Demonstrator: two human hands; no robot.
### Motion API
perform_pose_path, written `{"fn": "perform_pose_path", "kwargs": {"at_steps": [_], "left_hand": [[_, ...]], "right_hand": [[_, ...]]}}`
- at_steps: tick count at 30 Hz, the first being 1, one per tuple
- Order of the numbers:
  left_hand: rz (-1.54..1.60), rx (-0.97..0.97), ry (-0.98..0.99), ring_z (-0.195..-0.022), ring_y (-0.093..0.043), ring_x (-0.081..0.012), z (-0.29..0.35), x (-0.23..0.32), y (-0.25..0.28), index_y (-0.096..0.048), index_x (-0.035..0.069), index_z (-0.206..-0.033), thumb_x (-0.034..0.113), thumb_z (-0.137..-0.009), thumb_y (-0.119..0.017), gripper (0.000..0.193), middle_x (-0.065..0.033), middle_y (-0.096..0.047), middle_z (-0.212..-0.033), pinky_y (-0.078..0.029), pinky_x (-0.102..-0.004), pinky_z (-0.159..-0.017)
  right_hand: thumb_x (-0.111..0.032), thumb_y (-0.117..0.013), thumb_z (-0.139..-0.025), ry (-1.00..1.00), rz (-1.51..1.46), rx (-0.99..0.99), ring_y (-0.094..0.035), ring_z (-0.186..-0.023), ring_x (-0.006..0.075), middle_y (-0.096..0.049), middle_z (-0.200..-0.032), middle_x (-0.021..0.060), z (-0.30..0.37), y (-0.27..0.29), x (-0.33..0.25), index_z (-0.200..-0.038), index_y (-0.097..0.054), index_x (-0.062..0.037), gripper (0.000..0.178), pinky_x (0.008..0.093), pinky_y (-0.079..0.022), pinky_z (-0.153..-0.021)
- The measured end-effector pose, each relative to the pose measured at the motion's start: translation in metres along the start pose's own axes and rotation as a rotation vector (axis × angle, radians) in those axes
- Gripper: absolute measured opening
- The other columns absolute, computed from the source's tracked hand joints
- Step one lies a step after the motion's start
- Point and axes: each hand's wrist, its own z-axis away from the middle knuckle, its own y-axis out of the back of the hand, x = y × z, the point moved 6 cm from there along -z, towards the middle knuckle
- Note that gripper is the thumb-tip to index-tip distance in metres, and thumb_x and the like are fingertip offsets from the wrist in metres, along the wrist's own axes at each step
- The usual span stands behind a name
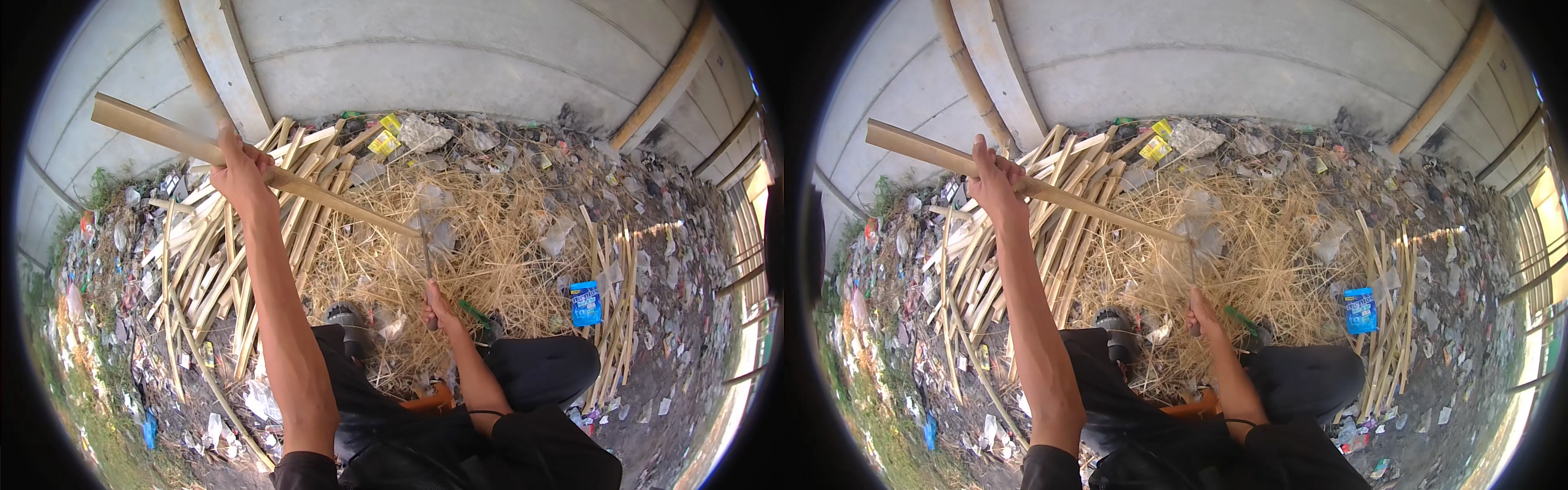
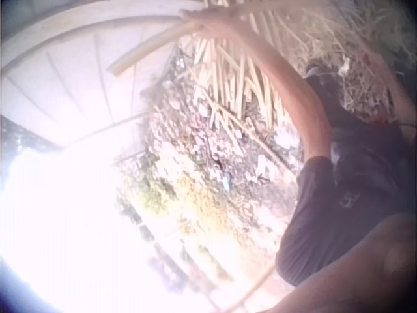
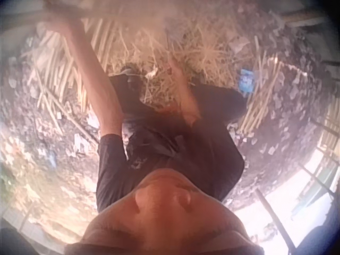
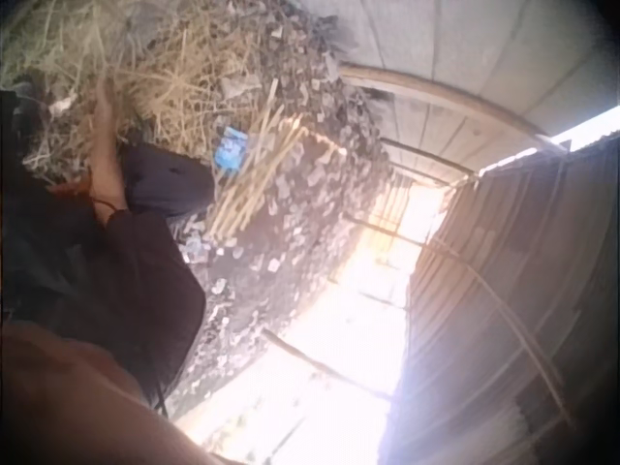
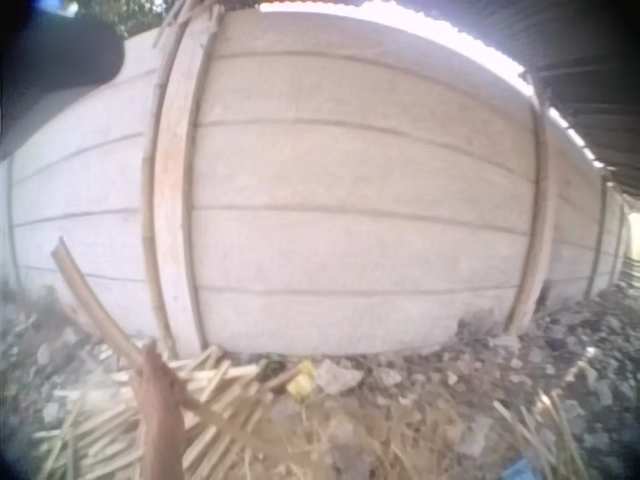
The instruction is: The person sits on the ground and uses a machete to split a long bamboo pole into thin strips. They hold the pole with one hand and repeatedly strike it with the machete to separate the layers, creating a pile of bamboo strips.
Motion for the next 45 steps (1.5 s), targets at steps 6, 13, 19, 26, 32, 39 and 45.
{"fn": "perform_pose_path", "kwargs": {"at_steps": [6,13,19,26,32,39,45], "left_hand": [[0.000,0.013,-0.023,-0.046,-0.036,-0.0108,-0.004,-0.002,-0.002,-0.051,0.010,-0.071,0.040,-0.092,-0.073,0.043,0.0009,-0.036,-0.052,-0.036,-0.0289,-0.048],[-0.031,0.017,-0.072,-0.046,-0.040,-0.0106,0.017,0.008,-0.013,-0.051,0.009,-0.070,0.038,-0.094,-0.071,0.043,0.0000,-0.039,-0.052,-0.039,-0.0291,-0.048],[0.072,-0.040,-0.059,-0.044,-0.040,-0.0113,0.023,0.008,-0.022,-0.051,0.009,-0.069,0.038,-0.096,-0.068,0.044,-0.0008,-0.040,-0.050,-0.038,-0.0283,-0.046],[0.214,-0.033,0.048,-0.050,-0.030,-0.0122,0.036,0.014,-0.036,-0.041,0.013,-0.072,0.034,-0.098,-0.064,0.041,0.0031,-0.026,-0.057,-0.037,-0.0324,-0.054],[0.258,-0.239,0.107,-0.048,-0.027,-0.0104,0.018,0.031,-0.025,-0.042,0.014,-0.073,0.023,-0.095,-0.061,0.031,0.0031,-0.025,-0.055,-0.034,-0.0298,-0.055],[0.716,-0.380,0.054,-0.043,-0.031,-0.0084,-0.044,0.028,0.062,-0.049,0.011,-0.075,0.015,-0.084,-0.056,0.012,0.0027,-0.035,-0.052,-0.035,-0.0230,-0.044],[0.968,-0.184,0.187,-0.039,-0.030,-0.0094,-0.099,-0.019,0.156,-0.049,0.004,-0.081,0.023,-0.082,-0.051,0.019,0.0008,-0.035,-0.055,-0.029,-0.0214,-0.036]], "right_hand": [[-0.062,-0.049,-0.101,0.010,-0.052,-0.051,-0.036,-0.044,0.0118,-0.037,-0.056,-0.0031,0.000,0.006,0.000,-0.090,-0.046,-0.0086,0.055,0.0331,-0.040,-0.049],[-0.020,-0.066,-0.094,0.169,0.271,0.235,-0.047,-0.048,0.0114,-0.050,-0.062,0.0003,0.013,-0.010,-0.027,-0.079,-0.057,-0.0070,0.022,0.0327,-0.043,-0.050],[-0.016,-0.067,-0.096,0.179,-0.184,0.118,-0.041,-0.051,0.0064,-0.047,-0.065,-0.0040,0.038,-0.022,-0.111,-0.089,-0.054,-0.0100,0.015,0.0280,-0.038,-0.048],[-0.025,-0.059,-0.103,0.271,-0.267,0.060,-0.036,-0.044,0.0028,-0.040,-0.061,-0.0088,0.086,0.034,-0.150,-0.091,-0.050,-0.0150,0.018,0.0226,-0.035,-0.045],[-0.024,-0.055,-0.103,0.196,-0.311,-0.066,-0.036,-0.043,0.0043,-0.040,-0.059,-0.0076,0.067,0.026,-0.095,-0.089,-0.049,-0.0157,0.017,0.0240,-0.033,-0.045],[-0.013,-0.065,-0.094,0.579,-0.130,0.259,-0.047,-0.048,0.0102,-0.048,-0.061,-0.0005,0.083,0.009,-0.097,-0.088,-0.051,-0.0079,0.016,0.0325,-0.041,-0.048],[-0.018,-0.071,-0.090,1.082,0.309,0.675,-0.062,-0.055,0.0187,-0.060,-0.065,0.0073,0.130,0.020,-0.149,-0.099,-0.059,-0.0026,0.021,0.0348,-0.047,-0.053]]}}
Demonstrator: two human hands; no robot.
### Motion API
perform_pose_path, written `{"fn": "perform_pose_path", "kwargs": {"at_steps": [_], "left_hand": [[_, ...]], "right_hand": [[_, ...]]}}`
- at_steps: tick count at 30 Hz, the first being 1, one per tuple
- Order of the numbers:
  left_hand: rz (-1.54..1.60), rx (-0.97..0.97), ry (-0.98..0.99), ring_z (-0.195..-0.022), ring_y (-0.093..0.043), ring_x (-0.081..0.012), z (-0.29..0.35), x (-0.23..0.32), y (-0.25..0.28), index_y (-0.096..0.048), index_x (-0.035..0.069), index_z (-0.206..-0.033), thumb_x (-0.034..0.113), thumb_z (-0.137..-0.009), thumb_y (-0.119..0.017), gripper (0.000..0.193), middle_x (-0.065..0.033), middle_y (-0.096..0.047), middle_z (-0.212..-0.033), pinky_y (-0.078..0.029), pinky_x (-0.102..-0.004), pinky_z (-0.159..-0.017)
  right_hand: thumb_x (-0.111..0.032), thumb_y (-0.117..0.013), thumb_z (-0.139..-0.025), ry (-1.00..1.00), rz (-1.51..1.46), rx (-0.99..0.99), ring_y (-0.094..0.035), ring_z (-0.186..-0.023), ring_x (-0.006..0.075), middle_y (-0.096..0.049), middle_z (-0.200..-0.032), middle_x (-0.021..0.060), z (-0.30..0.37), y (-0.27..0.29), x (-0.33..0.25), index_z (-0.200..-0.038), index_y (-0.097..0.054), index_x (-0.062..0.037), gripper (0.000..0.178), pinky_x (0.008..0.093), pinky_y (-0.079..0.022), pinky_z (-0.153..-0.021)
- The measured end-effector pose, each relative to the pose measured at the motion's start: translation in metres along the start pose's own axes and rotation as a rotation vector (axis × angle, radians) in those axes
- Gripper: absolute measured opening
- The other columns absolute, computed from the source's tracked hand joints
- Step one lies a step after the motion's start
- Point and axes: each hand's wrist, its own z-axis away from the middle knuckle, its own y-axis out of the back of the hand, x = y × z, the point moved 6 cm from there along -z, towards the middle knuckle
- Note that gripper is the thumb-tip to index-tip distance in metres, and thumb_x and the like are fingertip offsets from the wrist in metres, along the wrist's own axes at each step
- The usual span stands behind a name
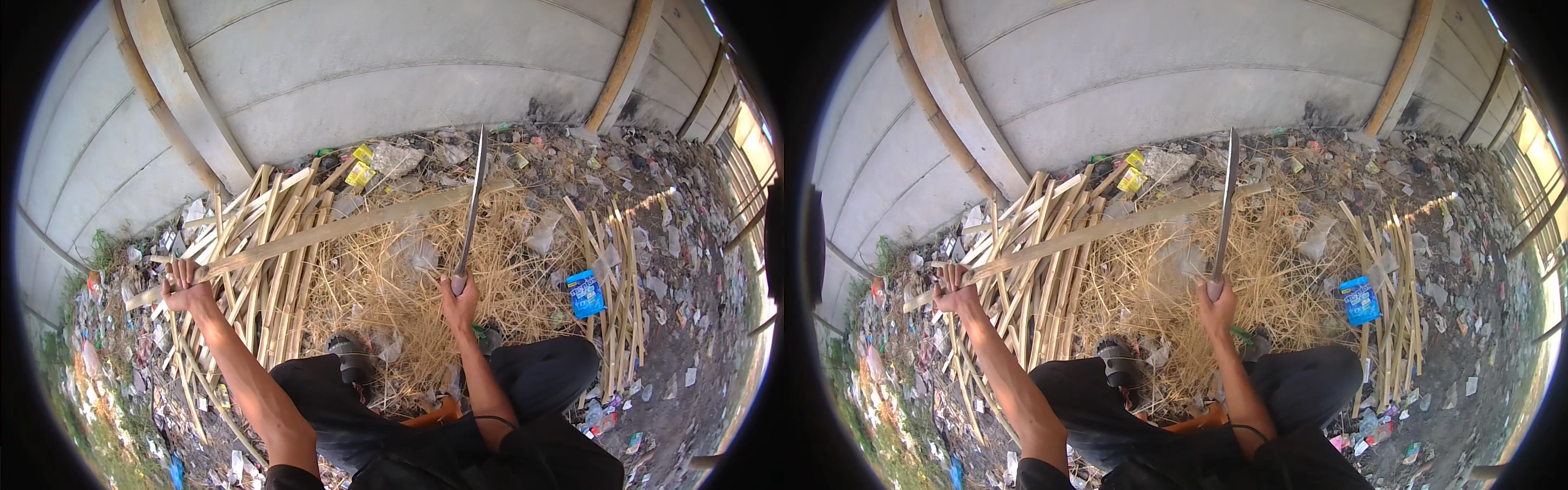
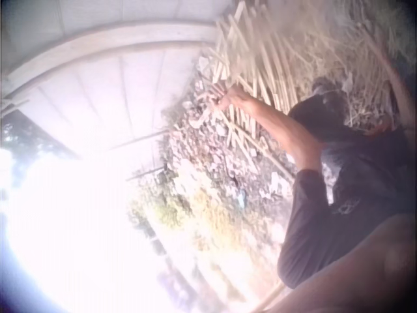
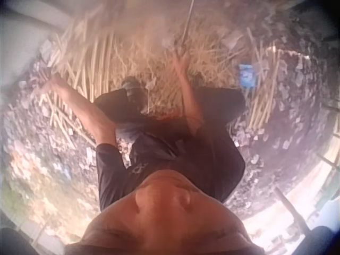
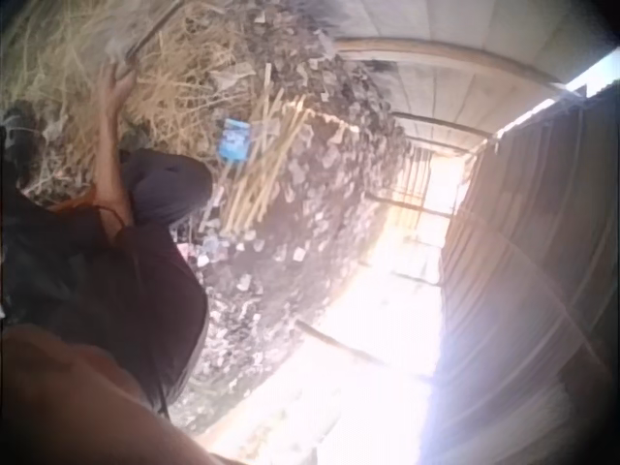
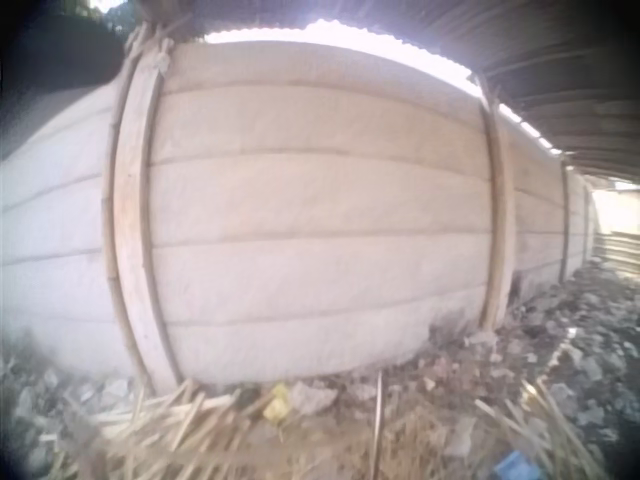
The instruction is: The person sits on the ground and uses a machete to split a long bamboo pole into thin strips. They hold the pole with one hand and repeatedly strike it with the machete to separate the layers, creating a pile of bamboo strips.
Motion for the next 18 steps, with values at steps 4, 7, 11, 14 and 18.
{"fn": "perform_pose_path", "kwargs": {"at_steps": [4,7,11,14,18], "left_hand": [[0.085,-0.018,0.019,-0.035,-0.028,-0.0091,-0.002,0.016,0.009,-0.049,0.001,-0.087,0.027,-0.084,-0.049,0.026,0.0007,-0.034,-0.054,-0.026,-0.0226,-0.032],[0.126,-0.102,0.084,-0.035,-0.027,-0.0094,0.001,0.020,0.004,-0.048,0.001,-0.091,0.028,-0.084,-0.049,0.028,0.0012,-0.034,-0.055,-0.027,-0.0228,-0.033],[0.125,-0.074,0.070,-0.037,-0.031,-0.0100,0.000,0.031,0.015,-0.049,0.001,-0.090,0.027,-0.084,-0.050,0.028,0.0006,-0.036,-0.056,-0.027,-0.0237,-0.034],[0.016,-0.048,0.013,-0.038,-0.032,-0.0109,-0.003,0.049,0.027,-0.049,0.000,-0.089,0.027,-0.083,-0.050,0.028,0.0007,-0.035,-0.056,-0.028,-0.0242,-0.035],[0.031,0.045,0.040,-0.043,-0.039,-0.0114,-0.007,0.051,0.035,-0.052,0.001,-0.086,0.025,-0.090,-0.053,0.024,0.0000,-0.040,-0.057,-0.033,-0.0235,-0.038]], "right_hand": [[-0.020,-0.075,-0.090,0.038,0.091,0.040,-0.064,-0.056,0.0197,-0.063,-0.065,0.0098,-0.003,0.018,-0.005,-0.102,-0.061,-0.0032,0.025,0.0342,-0.046,-0.052],[-0.021,-0.075,-0.091,0.097,0.148,0.039,-0.062,-0.052,0.0181,-0.061,-0.062,0.0086,-0.005,0.028,-0.001,-0.103,-0.062,-0.0036,0.025,0.0331,-0.044,-0.049],[-0.021,-0.075,-0.092,0.123,0.159,-0.003,-0.057,-0.049,0.0149,-0.059,-0.061,0.0067,-0.006,0.033,-0.007,-0.103,-0.062,-0.0032,0.025,0.0317,-0.041,-0.047],[-0.021,-0.076,-0.092,0.060,0.097,-0.126,-0.053,-0.048,0.0135,-0.058,-0.061,0.0042,-0.006,0.030,-0.010,-0.101,-0.062,-0.0027,0.025,0.0312,-0.037,-0.046],[-0.021,-0.074,-0.093,0.118,-0.121,-0.262,-0.046,-0.046,0.0102,-0.053,-0.061,-0.0002,-0.007,0.019,-0.008,-0.096,-0.059,-0.0045,0.022,0.0298,-0.032,-0.043]]}}
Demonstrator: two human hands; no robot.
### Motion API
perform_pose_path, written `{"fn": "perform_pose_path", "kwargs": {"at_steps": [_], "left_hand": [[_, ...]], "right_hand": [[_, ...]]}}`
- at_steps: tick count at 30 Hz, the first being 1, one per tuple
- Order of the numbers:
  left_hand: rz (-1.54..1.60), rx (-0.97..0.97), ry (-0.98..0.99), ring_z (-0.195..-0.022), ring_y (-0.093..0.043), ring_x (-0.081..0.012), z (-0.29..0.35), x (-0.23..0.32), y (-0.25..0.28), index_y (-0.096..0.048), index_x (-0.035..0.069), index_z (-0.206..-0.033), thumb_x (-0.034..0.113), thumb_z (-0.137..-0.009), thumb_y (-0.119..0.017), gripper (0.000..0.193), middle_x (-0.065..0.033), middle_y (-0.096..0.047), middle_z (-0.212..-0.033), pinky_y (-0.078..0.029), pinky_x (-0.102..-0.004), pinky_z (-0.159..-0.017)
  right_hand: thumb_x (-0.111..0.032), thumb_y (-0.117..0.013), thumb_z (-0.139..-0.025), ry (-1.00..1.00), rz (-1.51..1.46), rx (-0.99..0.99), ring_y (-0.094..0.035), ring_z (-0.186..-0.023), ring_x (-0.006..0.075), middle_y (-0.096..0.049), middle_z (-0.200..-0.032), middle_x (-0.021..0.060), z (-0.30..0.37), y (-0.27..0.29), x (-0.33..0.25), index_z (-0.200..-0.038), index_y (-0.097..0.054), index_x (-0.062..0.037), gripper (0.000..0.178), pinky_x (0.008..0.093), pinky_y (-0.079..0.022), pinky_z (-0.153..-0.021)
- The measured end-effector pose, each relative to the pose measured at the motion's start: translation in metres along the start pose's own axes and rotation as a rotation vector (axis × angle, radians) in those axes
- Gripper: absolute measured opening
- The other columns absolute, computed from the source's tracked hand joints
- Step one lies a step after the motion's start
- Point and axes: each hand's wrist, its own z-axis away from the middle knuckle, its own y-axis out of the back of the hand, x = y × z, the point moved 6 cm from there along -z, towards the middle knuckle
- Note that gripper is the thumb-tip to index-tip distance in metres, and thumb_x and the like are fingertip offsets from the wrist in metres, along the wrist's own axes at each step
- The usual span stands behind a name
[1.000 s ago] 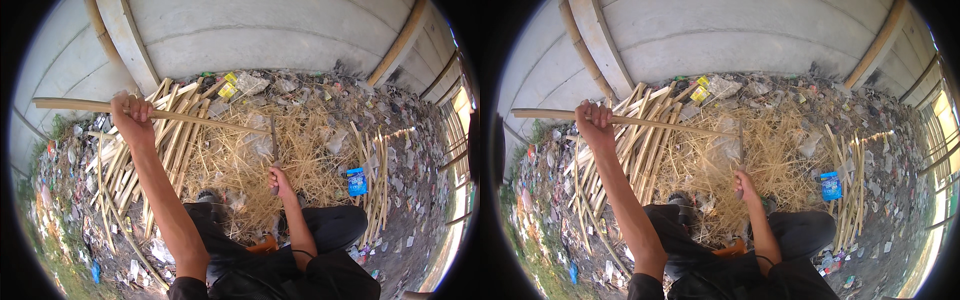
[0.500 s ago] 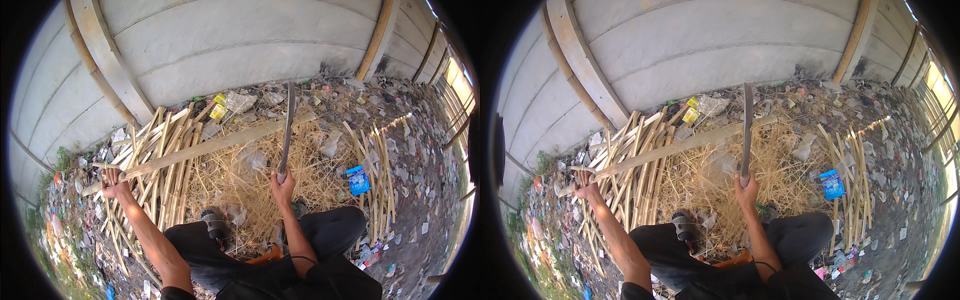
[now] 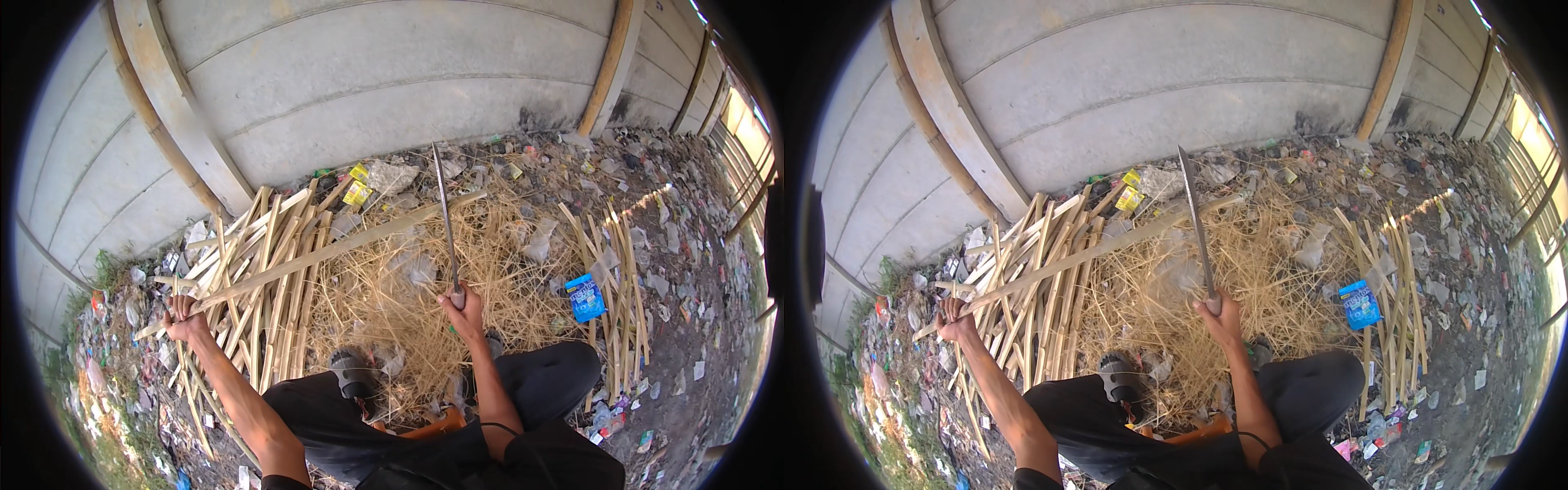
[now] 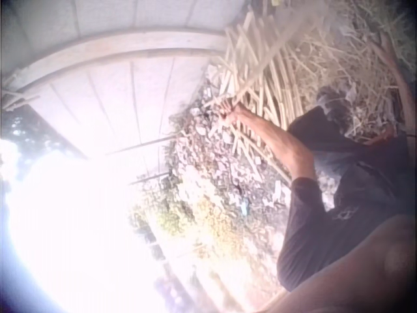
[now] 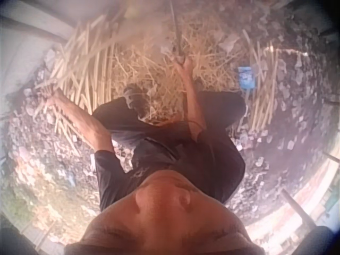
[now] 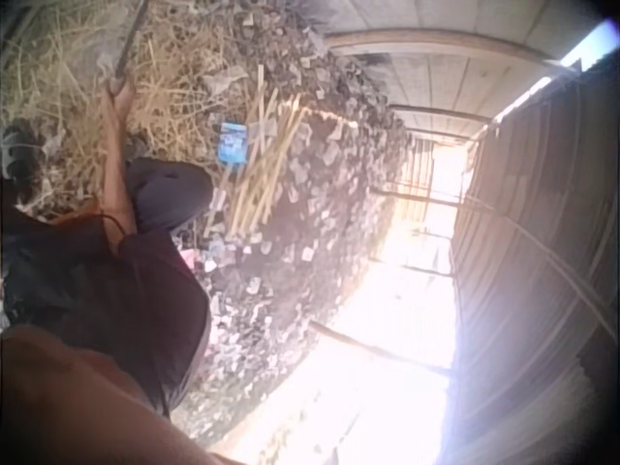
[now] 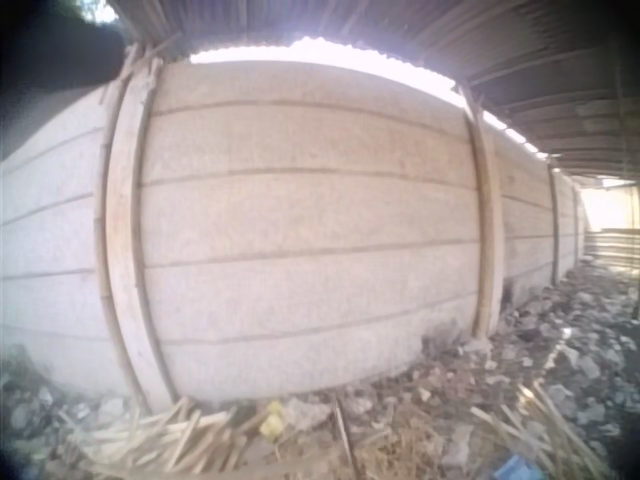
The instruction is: The person sits on the ground and uses a machete to split a long bamboo pole into thin strips. They hold the pole with one hand and repeatedly strike it with the machete to separate the layers, creating a pile of bamboo strips.
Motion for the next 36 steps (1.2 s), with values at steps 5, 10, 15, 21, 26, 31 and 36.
{"fn": "perform_pose_path", "kwargs": {"at_steps": [5,10,15,21,26,31,36], "left_hand": [[-0.220,0.209,-0.158,-0.052,-0.056,-0.0125,-0.008,0.010,-0.003,-0.058,0.005,-0.086,0.037,-0.091,-0.072,0.035,0.0004,-0.056,-0.062,-0.053,-0.0240,-0.050],[-0.554,0.241,-0.236,-0.070,-0.059,-0.0113,-0.008,0.015,-0.013,-0.058,0.006,-0.098,0.051,-0.086,-0.077,0.050,0.0001,-0.055,-0.077,-0.059,-0.0215,-0.068],[-0.842,0.317,-0.273,-0.070,-0.057,-0.0122,0.013,-0.020,-0.034,-0.058,0.005,-0.092,0.052,-0.087,-0.076,0.051,0.0027,-0.049,-0.068,-0.058,-0.0265,-0.076],[-1.004,0.302,-0.189,-0.075,-0.050,-0.0151,0.032,-0.050,-0.061,-0.057,-0.006,-0.123,0.062,-0.100,-0.054,0.072,-0.0062,-0.049,-0.084,-0.055,-0.0369,-0.085],[-0.867,-0.043,-0.011,-0.085,-0.051,-0.0209,0.033,-0.073,-0.085,-0.044,-0.003,-0.146,0.056,-0.108,-0.034,0.070,-0.0058,-0.049,-0.086,-0.043,-0.0481,-0.111],[-1.035,-0.238,-0.056,-0.089,-0.055,-0.0173,0.053,-0.110,-0.124,-0.033,0.000,-0.155,0.045,-0.108,-0.043,0.065,-0.0031,-0.051,-0.086,-0.047,-0.0462,-0.110],[-1.250,-0.275,-0.224,-0.086,-0.052,-0.0089,0.028,-0.086,-0.100,-0.059,0.002,-0.117,0.036,-0.105,-0.059,0.036,-0.0010,-0.052,-0.088,-0.050,-0.0307,-0.089]], "right_hand": [[-0.019,-0.065,-0.097,-0.436,-0.836,-0.399,-0.038,-0.041,0.0064,-0.043,-0.055,-0.0028,0.011,-0.027,-0.023,-0.090,-0.052,-0.0092,0.018,0.0270,-0.030,-0.039],[-0.020,-0.062,-0.098,-0.490,-1.195,-0.563,-0.035,-0.036,0.0078,-0.039,-0.051,-0.0025,0.017,-0.031,-0.049,-0.087,-0.046,-0.0113,0.021,0.0271,-0.032,-0.037],[-0.021,-0.059,-0.099,-0.418,-1.140,-0.440,-0.034,-0.035,0.0083,-0.038,-0.050,-0.0025,0.005,-0.012,-0.055,-0.089,-0.045,-0.0123,0.019,0.0269,-0.034,-0.038],[-0.026,-0.051,-0.104,-0.410,-1.110,-0.281,-0.032,-0.033,0.0079,-0.037,-0.051,-0.0033,0.000,-0.001,-0.043,-0.094,-0.046,-0.0127,0.017,0.0263,-0.036,-0.038],[-0.032,-0.053,-0.104,-0.506,-1.014,-0.219,-0.034,-0.036,0.0071,-0.039,-0.054,-0.0037,0.001,0.001,-0.022,-0.096,-0.050,-0.0119,0.022,0.0258,-0.037,-0.040],[-0.048,-0.055,-0.104,-0.626,-0.627,-0.056,-0.044,-0.046,0.0095,-0.045,-0.062,-0.0005,0.006,-0.004,0.002,-0.102,-0.056,-0.0056,0.043,0.0298,-0.042,-0.048],[-0.045,-0.061,-0.102,-0.677,-0.520,-0.035,-0.047,-0.050,0.0102,-0.049,-0.066,0.0004,0.019,-0.020,0.035,-0.101,-0.058,-0.0056,0.040,0.0306,-0.044,-0.052]]}}
